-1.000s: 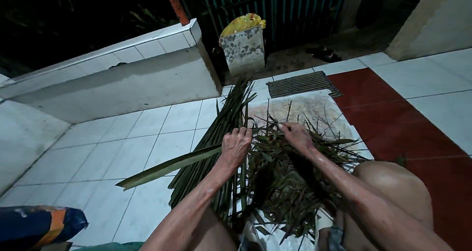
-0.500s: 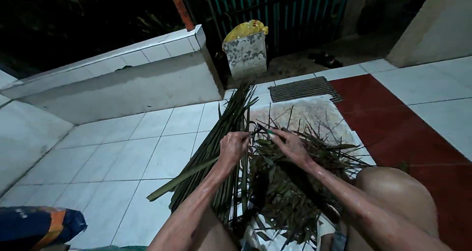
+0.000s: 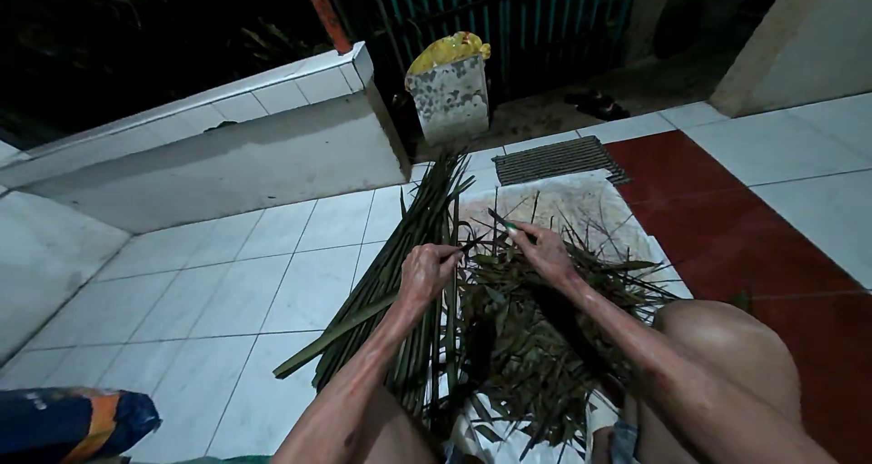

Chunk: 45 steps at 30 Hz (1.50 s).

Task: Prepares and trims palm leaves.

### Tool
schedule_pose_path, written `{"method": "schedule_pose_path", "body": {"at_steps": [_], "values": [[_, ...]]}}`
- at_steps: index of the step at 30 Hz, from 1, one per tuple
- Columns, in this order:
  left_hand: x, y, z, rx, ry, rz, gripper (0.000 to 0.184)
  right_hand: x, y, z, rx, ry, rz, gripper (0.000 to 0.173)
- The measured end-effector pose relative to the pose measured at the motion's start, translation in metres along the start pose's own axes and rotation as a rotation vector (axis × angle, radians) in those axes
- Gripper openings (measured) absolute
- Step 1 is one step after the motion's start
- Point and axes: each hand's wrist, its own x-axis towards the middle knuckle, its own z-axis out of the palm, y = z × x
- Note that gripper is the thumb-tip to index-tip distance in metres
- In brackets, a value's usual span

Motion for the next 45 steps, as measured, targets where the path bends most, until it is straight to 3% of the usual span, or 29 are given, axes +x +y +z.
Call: {"method": "schedule_pose_path", "body": {"at_steps": [5, 8, 17, 35, 40, 45], "values": [[-0.002, -0.005, -0.003, 0.009, -0.015, -0.031, 0.029, 0.016, 0.015, -0.014, 0.013, 0.129, 0.154, 0.039], [-0.005, -0.004, -0.006, 0.095, 0.024, -0.018, 0.029, 0.016, 0.009, -0.019, 0.048, 0.181, 0.121, 0.039], [-0.006, 0.008, 0.006, 0.406, 0.202, 0.13, 0.024, -0.014, -0.02, 0.0, 0.056, -0.204, -0.074, 0.039], [-0.007, 0.01, 0.011, 0.446, 0.186, 0.172, 0.025, -0.014, -0.016, -0.006, -0.042, -0.149, 0.023, 0.038], [-0.01, 0.007, 0.004, 0.42, 0.15, 0.133, 0.025, -0.004, 0.007, -0.01, -0.012, -0.076, 0.076, 0.038], [-0.011, 0.003, 0.005, 0.422, 0.189, 0.17, 0.024, -0.01, -0.004, -0.01, 0.046, -0.137, 0.015, 0.036]]}}
